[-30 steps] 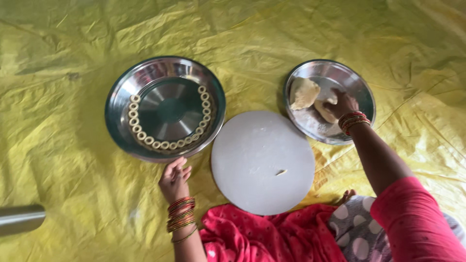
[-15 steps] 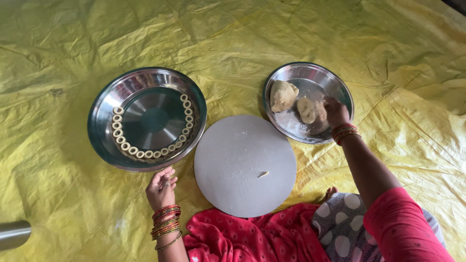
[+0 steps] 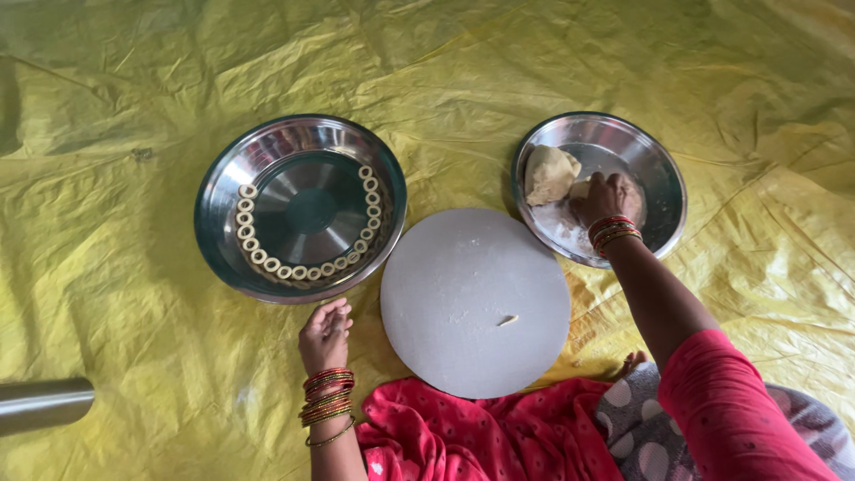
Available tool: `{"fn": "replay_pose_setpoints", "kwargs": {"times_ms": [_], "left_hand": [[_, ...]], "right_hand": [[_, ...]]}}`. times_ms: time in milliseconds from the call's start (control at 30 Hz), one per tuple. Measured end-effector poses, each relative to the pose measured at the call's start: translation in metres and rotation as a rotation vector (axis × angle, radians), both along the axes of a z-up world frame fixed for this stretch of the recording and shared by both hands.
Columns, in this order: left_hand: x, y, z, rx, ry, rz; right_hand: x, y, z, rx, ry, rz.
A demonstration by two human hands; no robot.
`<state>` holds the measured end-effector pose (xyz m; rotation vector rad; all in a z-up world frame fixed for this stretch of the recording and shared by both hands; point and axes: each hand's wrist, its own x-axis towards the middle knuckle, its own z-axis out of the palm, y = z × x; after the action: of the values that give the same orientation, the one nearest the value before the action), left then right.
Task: The person rolls small pieces of dough into thin ropes on a round board, then joins the ends to form rings. The finished rings are placed into a metal bowl. The person repeats this process throughout the clip.
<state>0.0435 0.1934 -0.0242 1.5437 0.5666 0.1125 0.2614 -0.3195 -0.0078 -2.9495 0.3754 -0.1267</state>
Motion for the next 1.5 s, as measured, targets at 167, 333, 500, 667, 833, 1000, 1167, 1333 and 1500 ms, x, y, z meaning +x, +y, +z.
{"fn": "replay_pose_setpoints", "kwargs": {"times_ms": [167,333,500,667,833,1000,1167,1333,1500], "left_hand": [[0.001,-0.003,-0.001,0.067,0.046,-0.044],[0.004,-0.005,0.003,0.071,0.033,-0.054],[0.002,-0.005,0.005,0.078,0.053,-0.042],[0.001,-0.007,0.004,0.106,0.081,-0.058],[0.002,-0.006,0.006,0.155,0.079,-0.066],[0.003,-0.005,0.007,0.152,0.091,-0.044],[-0.002,-0.016,0.012,0.216,-0.034,-0.035],[-0.026,-0.103,0.046,0.135,-0.059,-0.042],[-0.073,-0.208,0.073,-0.234,-0.242,-0.249]], "right_hand": [[-0.001,-0.002,0.012,0.045,0.147,-0.120],[-0.002,-0.026,0.026,0.076,0.164,-0.101],[-0.004,-0.037,0.014,0.053,0.111,-0.129],[-0.005,-0.037,0.006,0.067,0.067,-0.079],[-0.014,-0.038,0.011,0.055,0.037,-0.080],[-0.029,-0.042,0.036,0.102,-0.002,-0.100],[-0.073,-0.007,0.084,0.221,-0.116,-0.022],[-0.163,0.072,0.134,0.472,-0.052,0.274],[-0.249,0.150,0.167,0.772,0.134,0.530]]}}
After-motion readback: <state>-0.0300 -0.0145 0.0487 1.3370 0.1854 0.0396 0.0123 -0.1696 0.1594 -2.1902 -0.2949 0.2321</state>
